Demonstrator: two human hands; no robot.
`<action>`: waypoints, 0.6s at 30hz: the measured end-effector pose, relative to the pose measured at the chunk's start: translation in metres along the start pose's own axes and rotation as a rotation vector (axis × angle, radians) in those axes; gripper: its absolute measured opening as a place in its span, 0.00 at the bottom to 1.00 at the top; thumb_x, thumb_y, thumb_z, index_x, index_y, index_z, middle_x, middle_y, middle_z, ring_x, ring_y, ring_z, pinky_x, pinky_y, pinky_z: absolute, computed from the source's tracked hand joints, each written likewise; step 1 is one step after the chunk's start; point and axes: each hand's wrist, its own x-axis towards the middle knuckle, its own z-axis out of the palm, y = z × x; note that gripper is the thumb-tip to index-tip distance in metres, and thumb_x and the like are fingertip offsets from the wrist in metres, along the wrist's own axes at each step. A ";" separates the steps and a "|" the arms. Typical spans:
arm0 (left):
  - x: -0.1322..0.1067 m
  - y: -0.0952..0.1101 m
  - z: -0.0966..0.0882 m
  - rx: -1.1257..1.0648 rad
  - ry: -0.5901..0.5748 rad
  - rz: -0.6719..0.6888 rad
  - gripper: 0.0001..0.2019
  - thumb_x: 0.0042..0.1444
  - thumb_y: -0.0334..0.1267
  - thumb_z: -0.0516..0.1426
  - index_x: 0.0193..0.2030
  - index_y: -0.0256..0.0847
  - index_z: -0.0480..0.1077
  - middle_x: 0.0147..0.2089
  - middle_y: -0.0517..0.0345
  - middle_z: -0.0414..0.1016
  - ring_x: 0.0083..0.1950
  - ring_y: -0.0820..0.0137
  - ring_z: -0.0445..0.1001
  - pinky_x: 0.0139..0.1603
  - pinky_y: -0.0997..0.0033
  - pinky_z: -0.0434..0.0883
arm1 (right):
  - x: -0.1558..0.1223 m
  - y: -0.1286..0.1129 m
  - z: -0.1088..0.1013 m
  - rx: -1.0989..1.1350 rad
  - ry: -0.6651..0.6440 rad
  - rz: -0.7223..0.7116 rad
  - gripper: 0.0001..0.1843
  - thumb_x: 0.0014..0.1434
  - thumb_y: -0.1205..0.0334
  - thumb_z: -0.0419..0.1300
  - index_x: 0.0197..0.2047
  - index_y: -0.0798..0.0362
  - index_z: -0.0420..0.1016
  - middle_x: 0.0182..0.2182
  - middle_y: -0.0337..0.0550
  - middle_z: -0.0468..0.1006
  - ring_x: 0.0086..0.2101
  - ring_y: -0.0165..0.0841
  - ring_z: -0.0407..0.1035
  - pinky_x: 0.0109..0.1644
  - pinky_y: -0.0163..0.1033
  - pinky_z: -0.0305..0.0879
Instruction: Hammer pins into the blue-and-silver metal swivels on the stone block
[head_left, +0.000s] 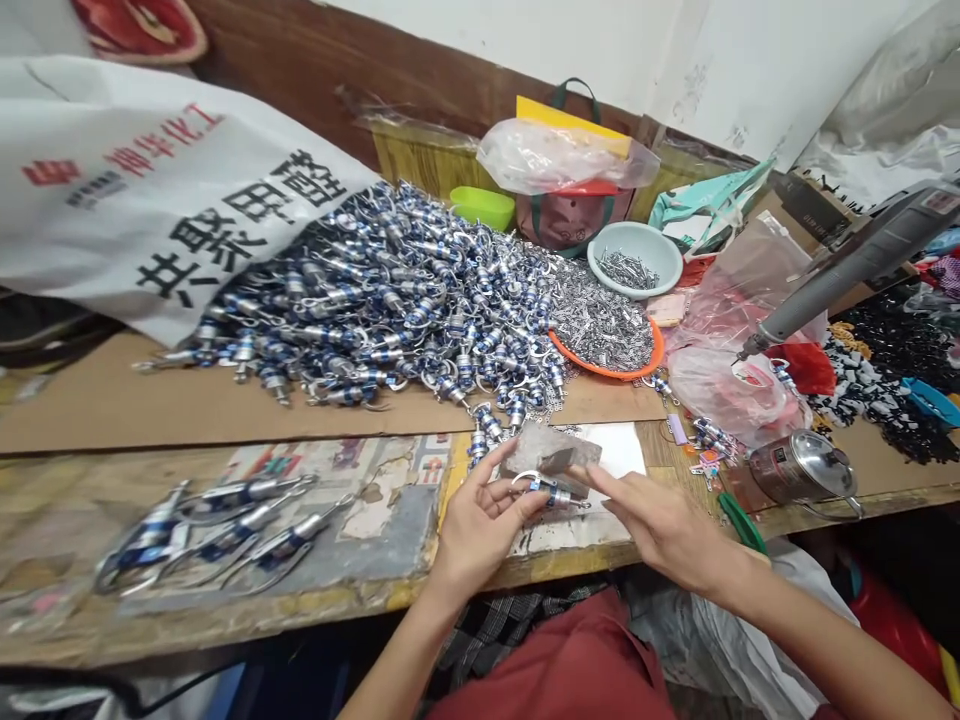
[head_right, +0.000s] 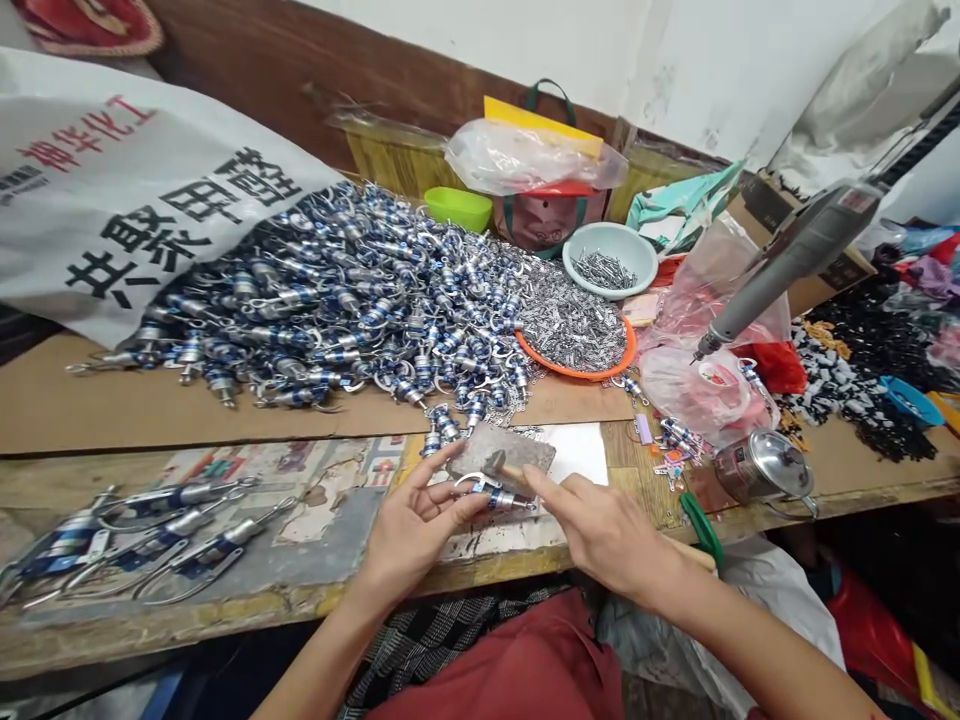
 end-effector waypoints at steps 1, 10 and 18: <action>0.000 0.000 0.001 0.003 0.004 -0.002 0.42 0.36 0.38 0.67 0.60 0.34 0.55 0.26 0.62 0.77 0.32 0.69 0.78 0.37 0.71 0.76 | -0.001 0.000 0.001 0.011 0.011 0.005 0.29 0.61 0.71 0.47 0.65 0.47 0.48 0.34 0.44 0.75 0.33 0.32 0.71 0.38 0.35 0.70; -0.007 -0.003 -0.003 0.113 0.025 0.027 0.20 0.38 0.41 0.66 0.40 0.35 0.74 0.29 0.54 0.79 0.33 0.66 0.78 0.39 0.67 0.75 | -0.021 0.047 0.009 0.135 0.107 0.334 0.25 0.63 0.56 0.49 0.62 0.48 0.56 0.55 0.46 0.67 0.52 0.38 0.65 0.54 0.44 0.64; -0.026 0.000 -0.018 0.266 0.038 0.252 0.07 0.41 0.40 0.63 0.21 0.39 0.75 0.39 0.50 0.75 0.42 0.62 0.75 0.42 0.69 0.72 | 0.006 0.075 0.005 -0.218 0.086 0.357 0.18 0.61 0.57 0.51 0.52 0.51 0.71 0.41 0.50 0.76 0.42 0.43 0.71 0.45 0.48 0.68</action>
